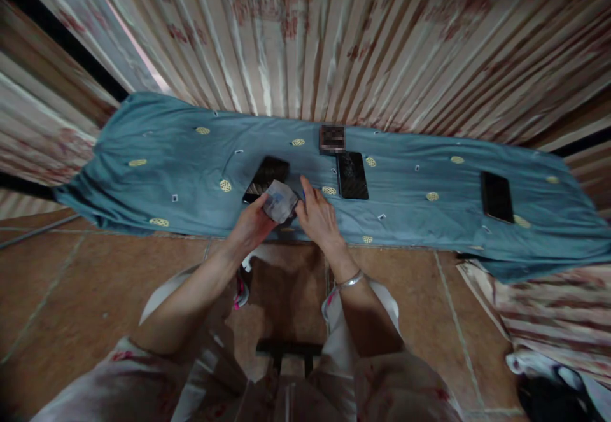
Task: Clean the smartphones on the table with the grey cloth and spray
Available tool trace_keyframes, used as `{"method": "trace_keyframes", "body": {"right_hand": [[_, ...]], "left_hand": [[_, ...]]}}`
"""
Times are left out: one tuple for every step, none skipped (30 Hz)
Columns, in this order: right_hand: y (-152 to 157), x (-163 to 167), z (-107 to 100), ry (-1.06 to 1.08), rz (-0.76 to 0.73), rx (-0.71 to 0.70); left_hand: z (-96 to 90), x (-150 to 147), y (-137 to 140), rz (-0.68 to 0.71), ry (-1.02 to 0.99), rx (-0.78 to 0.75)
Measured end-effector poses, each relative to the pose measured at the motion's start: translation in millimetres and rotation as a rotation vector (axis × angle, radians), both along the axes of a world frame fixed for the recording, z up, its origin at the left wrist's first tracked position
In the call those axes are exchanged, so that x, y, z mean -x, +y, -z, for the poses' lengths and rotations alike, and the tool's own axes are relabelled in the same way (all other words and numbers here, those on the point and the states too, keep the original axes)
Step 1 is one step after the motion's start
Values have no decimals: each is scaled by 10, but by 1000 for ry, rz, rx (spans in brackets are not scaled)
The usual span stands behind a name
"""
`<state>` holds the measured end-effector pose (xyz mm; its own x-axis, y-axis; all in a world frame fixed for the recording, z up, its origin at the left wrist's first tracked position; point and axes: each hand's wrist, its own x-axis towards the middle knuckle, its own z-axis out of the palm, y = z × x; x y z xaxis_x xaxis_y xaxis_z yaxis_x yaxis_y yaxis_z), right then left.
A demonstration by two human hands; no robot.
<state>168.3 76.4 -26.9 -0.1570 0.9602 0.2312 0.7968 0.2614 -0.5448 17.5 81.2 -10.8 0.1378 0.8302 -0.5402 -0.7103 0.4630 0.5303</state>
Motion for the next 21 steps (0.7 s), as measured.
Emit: {"method": "trace_keyframes", "body": {"right_hand": [[26, -29, 9, -18, 13, 6], [56, -53, 23, -33, 23, 11], [88, -71, 42, -44, 32, 13], [123, -84, 65, -49, 41, 12], [160, -93, 92, -51, 50, 10], [199, -100, 120, -52, 60, 7], [239, -106, 147, -53, 68, 4], [277, -112, 170, -54, 76, 2], [312, -119, 187, -51, 82, -1], [341, -125, 196, -43, 90, -8], [361, -129, 196, -26, 99, -21], [370, -129, 186, 2, 109, -38], [368, -123, 167, 44, 114, -54], [354, -110, 142, 102, 113, -62], [329, -89, 116, 177, 107, -54], [296, -59, 91, 273, 94, -23], [256, -21, 71, 389, 77, 34], [213, 22, 58, 522, 62, 117], [172, 68, 55, 680, 47, 216], [134, 112, 59, 862, 30, 319], [102, 153, 70, 1038, 25, 415]], "left_hand": [[-7, 2, -5, 2, -1, 3], [-12, 4, -10, 7, -2, 4], [-15, 6, -14, 14, -1, 6], [-16, 8, -18, 21, 1, 9], [-15, 10, -22, 28, 6, 14], [-13, 11, -25, 32, 14, 20], [-8, 13, -27, 35, 23, 24], [-2, 15, -29, 38, 32, 28], [5, 19, -31, 43, 40, 30], [13, 24, -31, 47, 45, 27], [20, 30, -31, 51, 43, 18], [25, 36, -31, 56, 37, 5], [27, 42, -30, 62, 27, -11], [24, 47, -29, 69, 14, -28], [17, 50, -29, 78, 1, -46], [6, 51, -28, 89, -10, -57], [-8, 49, -28, 101, -18, -63], [-24, 46, -28, 112, -23, -64], [-40, 41, -27, 118, -24, -61], [-54, 36, -25, 119, -23, -55], [-65, 32, -22, 116, -22, -51]]}}
